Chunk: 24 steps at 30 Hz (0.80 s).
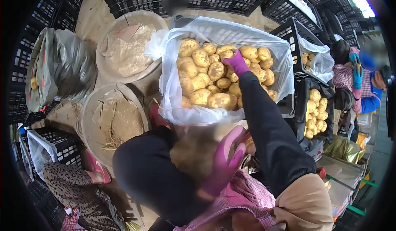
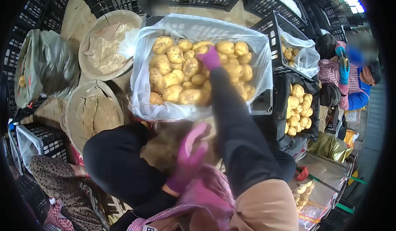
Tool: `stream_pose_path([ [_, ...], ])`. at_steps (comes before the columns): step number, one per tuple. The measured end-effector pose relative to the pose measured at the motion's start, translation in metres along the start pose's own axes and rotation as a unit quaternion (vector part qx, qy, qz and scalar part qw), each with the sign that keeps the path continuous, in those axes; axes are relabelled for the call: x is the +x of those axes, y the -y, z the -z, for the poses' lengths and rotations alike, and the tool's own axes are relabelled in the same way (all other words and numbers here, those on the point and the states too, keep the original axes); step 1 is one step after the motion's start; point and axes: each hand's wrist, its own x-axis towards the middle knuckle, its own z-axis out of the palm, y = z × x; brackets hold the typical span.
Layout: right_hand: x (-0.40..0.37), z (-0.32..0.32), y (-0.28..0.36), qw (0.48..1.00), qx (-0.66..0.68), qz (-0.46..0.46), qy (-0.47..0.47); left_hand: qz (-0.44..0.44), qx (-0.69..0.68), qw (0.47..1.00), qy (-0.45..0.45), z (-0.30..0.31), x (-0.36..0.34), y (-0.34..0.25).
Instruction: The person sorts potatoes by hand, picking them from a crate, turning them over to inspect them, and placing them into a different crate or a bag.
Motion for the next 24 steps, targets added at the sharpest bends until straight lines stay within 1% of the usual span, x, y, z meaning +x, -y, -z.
stream_pose_path([
  [1,-0.011,0.007,0.017,0.994,0.107,0.000,0.022,0.010,-0.017,1.000,-0.002,-0.001,0.000,0.000],
  [2,-0.026,0.029,0.031,0.988,0.144,-0.001,0.051,-0.002,-0.011,1.000,0.003,0.000,0.001,0.003],
  [4,-0.072,0.064,0.079,0.969,0.222,-0.038,0.099,-0.027,-0.002,0.999,0.016,0.000,-0.001,0.010],
  [5,-0.096,0.079,0.096,0.956,0.260,-0.056,0.123,-0.037,-0.027,0.999,0.015,-0.001,-0.003,0.008],
  [7,-0.153,0.102,0.118,0.952,0.253,0.015,0.174,-0.057,-0.075,0.995,0.010,-0.003,-0.002,0.004],
  [8,-0.187,0.113,0.134,0.934,0.285,0.048,0.210,-0.037,-0.066,0.997,-0.011,-0.004,0.000,0.000],
  [9,-0.213,0.119,0.126,0.937,0.263,0.082,0.216,-0.051,-0.026,0.998,-0.024,-0.001,0.004,0.003],
  [11,-0.270,0.122,0.121,0.916,0.299,0.130,0.233,-0.066,0.055,0.995,-0.041,0.007,0.007,0.021],
  [12,-0.299,0.129,0.119,0.923,0.283,0.118,0.234,-0.089,0.094,0.991,-0.037,0.001,0.002,0.019],
  [14,-0.346,0.137,0.130,0.916,0.322,0.089,0.222,-0.155,0.175,0.972,-0.029,-0.007,-0.005,0.009],
  [17,-0.391,0.126,0.113,0.942,0.298,0.092,0.124,-0.166,0.258,0.951,0.026,-0.016,-0.023,0.008],
  [18,-0.401,0.126,0.103,0.974,0.157,0.136,0.093,-0.158,0.254,0.954,0.017,-0.016,-0.025,0.016],
  [21,-0.421,0.113,0.087,0.973,0.177,0.144,0.048,-0.145,0.286,0.946,0.055,-0.013,-0.030,0.018],
  [22,-0.425,0.112,0.085,0.972,0.194,0.121,0.053,-0.160,0.300,0.939,0.057,-0.011,-0.032,0.019],
  [24,-0.428,0.109,0.080,0.963,0.235,0.120,0.059,-0.188,0.328,0.924,0.055,-0.007,-0.036,0.020],
])
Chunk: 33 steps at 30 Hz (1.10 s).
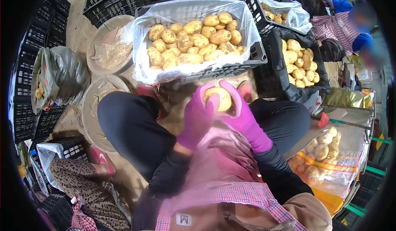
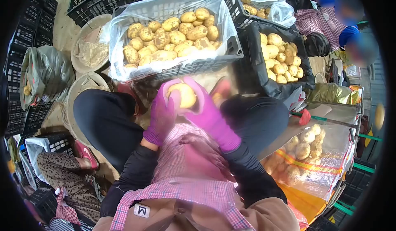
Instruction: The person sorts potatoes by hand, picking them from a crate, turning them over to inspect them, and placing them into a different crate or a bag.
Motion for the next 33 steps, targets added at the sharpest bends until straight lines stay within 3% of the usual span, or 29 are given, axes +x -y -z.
stream_pose_path([
  [3,-0.003,0.000,0.013,0.990,0.134,-0.039,0.016,-0.011,-0.017,1.000,0.019,0.006,-0.003,0.009],
  [6,-0.005,0.005,0.055,0.962,0.246,-0.121,0.022,-0.151,0.248,0.957,0.017,0.013,-0.002,0.044],
  [8,-0.006,0.017,0.064,0.945,0.276,-0.172,0.035,0.015,-0.007,1.000,0.013,0.014,0.006,0.014],
  [9,-0.008,0.026,0.064,0.939,0.280,-0.192,0.048,0.097,-0.136,0.986,0.011,0.015,0.008,0.005],
  [12,-0.011,0.030,0.067,0.929,0.303,-0.205,0.052,-0.007,-0.035,0.999,0.003,0.013,0.013,0.013],
  [18,-0.011,0.016,0.069,0.941,0.270,-0.201,0.027,0.055,-0.234,0.966,0.100,0.006,0.003,-0.015],
  [24,-0.013,-0.005,0.074,0.954,0.241,-0.178,-0.015,0.088,-0.142,0.983,0.075,0.010,0.001,-0.001],
  [28,-0.016,-0.004,0.080,0.957,0.222,-0.185,0.007,-0.044,0.085,0.992,0.082,0.019,0.005,-0.008],
  [30,-0.019,0.000,0.070,0.932,0.307,-0.190,0.022,-0.065,0.133,0.986,0.082,0.018,0.006,0.008],
  [33,-0.022,0.006,0.062,0.907,0.374,-0.189,0.045,-0.111,0.093,0.988,0.053,0.014,0.014,0.007],
])
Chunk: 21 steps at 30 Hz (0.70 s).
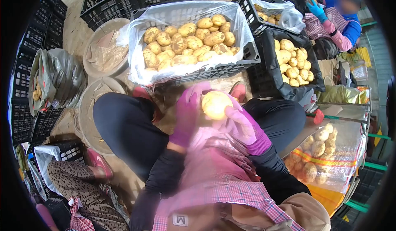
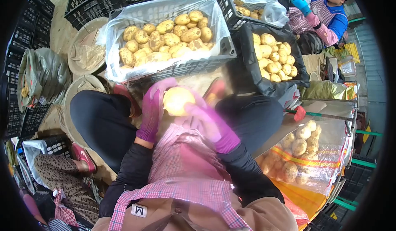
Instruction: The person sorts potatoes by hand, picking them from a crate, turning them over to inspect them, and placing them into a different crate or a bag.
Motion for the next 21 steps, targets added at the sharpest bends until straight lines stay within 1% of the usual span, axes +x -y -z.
stream_pose_path([
  [1,0.000,0.001,0.000,1.000,0.013,-0.002,0.011,-0.025,0.021,0.999,-0.011,0.000,0.003,-0.007],
  [3,0.000,0.001,-0.002,0.989,0.136,-0.045,-0.030,-0.075,0.064,0.995,-0.034,0.004,0.005,-0.027],
  [5,0.000,0.009,-0.006,0.966,0.241,-0.090,-0.028,-0.043,-0.066,0.997,0.021,0.001,0.006,-0.038],
  [6,0.002,0.017,-0.011,0.952,0.284,-0.115,-0.006,-0.014,-0.117,0.992,0.051,0.001,0.005,-0.040],
  [8,0.003,0.029,-0.018,0.940,0.308,-0.146,0.016,0.059,-0.202,0.972,0.105,0.001,0.004,-0.043],
  [9,0.002,0.031,-0.020,0.944,0.291,-0.154,0.014,0.102,-0.237,0.957,0.132,0.001,0.004,-0.044],
  [11,-0.002,0.033,-0.021,0.964,0.223,-0.142,0.014,0.051,-0.195,0.969,0.140,-0.007,-0.002,-0.029],
  [12,-0.004,0.033,-0.021,0.977,0.172,-0.122,0.016,0.069,-0.214,0.963,0.146,-0.007,-0.002,-0.033],
  [13,-0.006,0.034,-0.021,0.981,0.156,-0.115,0.015,0.088,-0.232,0.957,0.151,-0.007,-0.002,-0.038],
  [14,-0.007,0.035,-0.022,0.984,0.140,-0.109,0.014,0.149,-0.288,0.933,0.159,-0.005,-0.004,-0.047],
  [15,-0.008,0.038,-0.023,0.980,0.159,-0.117,0.011,0.209,-0.341,0.901,0.165,-0.003,-0.004,-0.055],
  [18,-0.009,0.048,-0.028,0.966,0.214,-0.143,0.003,0.145,-0.312,0.930,0.127,-0.021,-0.009,-0.028],
  [20,-0.015,0.024,-0.014,0.964,0.241,-0.100,-0.058,0.098,-0.278,0.948,0.121,-0.015,-0.006,-0.038],
  [21,-0.025,-0.023,0.015,0.961,0.248,-0.047,-0.117,0.075,-0.260,0.956,0.116,-0.013,-0.005,-0.041],
])
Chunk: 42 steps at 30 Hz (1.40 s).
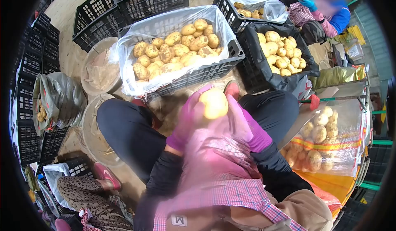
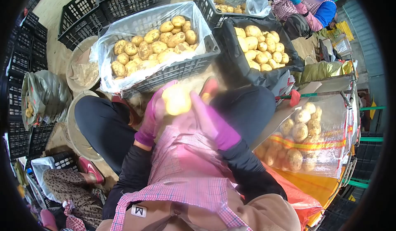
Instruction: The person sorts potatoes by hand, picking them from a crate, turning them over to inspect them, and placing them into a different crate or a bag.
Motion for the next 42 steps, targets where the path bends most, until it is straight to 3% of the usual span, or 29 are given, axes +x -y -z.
stream_pose_path([
  [2,-0.010,-0.012,0.002,0.999,0.017,0.026,0.023,-0.048,0.066,0.997,0.004,0.001,0.002,0.008],
  [3,-0.005,0.019,0.004,0.996,0.017,-0.012,0.088,-0.072,0.098,0.993,0.007,0.002,0.002,0.011],
  [4,0.001,0.039,0.004,0.987,0.018,-0.047,0.152,-0.052,0.079,0.996,0.005,0.002,0.002,0.008],
  [6,0.007,0.052,0.007,0.977,0.058,-0.020,0.204,-0.020,0.034,0.999,0.006,0.002,0.005,-0.001],
  [7,0.004,0.054,0.016,0.972,0.073,0.002,0.225,-0.010,0.034,0.999,-0.018,0.002,0.005,0.004],
  [8,-0.003,0.054,0.030,0.982,0.078,0.034,0.166,-0.002,0.029,0.999,-0.037,0.003,0.003,0.012],
  [10,-0.034,0.046,0.069,0.972,0.069,0.169,0.147,-0.002,-0.016,0.999,-0.046,-0.001,0.005,0.018],
  [12,-0.093,0.039,0.120,0.904,0.063,0.344,0.246,0.009,-0.089,0.993,-0.083,-0.009,0.002,0.012],
  [14,-0.156,0.032,0.161,0.804,0.076,0.445,0.388,0.033,0.011,0.995,-0.091,-0.008,0.005,0.005],
  [16,-0.191,0.020,0.186,0.733,0.062,0.468,0.490,0.051,0.140,0.982,-0.115,-0.004,0.004,0.008],
  [18,-0.172,0.008,0.200,0.731,0.017,0.445,0.517,0.029,0.090,0.992,-0.082,0.002,0.006,0.025],
  [19,-0.155,0.009,0.203,0.775,-0.003,0.443,0.451,0.020,0.062,0.996,-0.064,0.005,0.006,0.030],
  [20,-0.138,0.010,0.205,0.815,-0.023,0.433,0.385,-0.065,0.171,0.982,-0.047,0.007,0.006,0.029],
  [22,-0.053,0.024,0.197,0.839,-0.191,0.495,0.119,-0.036,0.182,0.980,-0.074,0.007,0.006,0.026],
  [23,0.002,-0.008,0.200,0.840,-0.332,0.379,0.202,-0.022,0.187,0.978,-0.086,0.008,0.006,0.026],
  [25,0.100,-0.011,0.187,0.816,-0.502,0.279,0.062,-0.042,0.261,0.959,-0.104,0.013,0.007,0.032],
  [26,0.149,-0.004,0.177,0.823,-0.509,0.248,0.049,-0.051,0.296,0.947,-0.113,0.015,0.008,0.035],
  [28,0.275,0.039,0.166,0.755,-0.597,0.270,0.023,0.009,0.174,0.975,-0.137,0.017,0.011,0.037],
  [29,0.338,0.067,0.171,0.555,-0.756,0.346,-0.019,0.037,0.111,0.982,-0.149,0.018,0.014,0.041],
  [30,0.365,0.057,0.168,0.378,-0.857,0.346,-0.056,0.073,-0.032,0.985,-0.152,0.021,0.018,0.049],
  [33,0.424,0.030,0.157,0.105,-0.947,0.286,-0.105,0.134,-0.223,0.941,-0.215,0.017,0.023,0.045],
  [34,0.447,0.030,0.155,-0.009,-0.953,0.278,-0.119,0.156,-0.156,0.951,-0.218,0.019,0.021,0.053],
  [37,0.475,0.020,0.154,-0.143,-0.954,0.227,-0.137,0.141,-0.228,0.941,-0.206,0.030,0.028,0.055],
  [38,0.472,0.005,0.157,-0.073,-0.975,0.182,-0.106,0.139,-0.237,0.939,-0.206,0.034,0.032,0.052],
  [41,0.472,0.008,0.173,-0.016,-0.971,0.230,-0.067,0.143,-0.226,0.941,-0.209,0.036,0.038,0.047],
  [42,0.461,0.019,0.178,0.074,-0.953,0.292,-0.030,0.154,-0.208,0.943,-0.210,0.036,0.040,0.046],
])
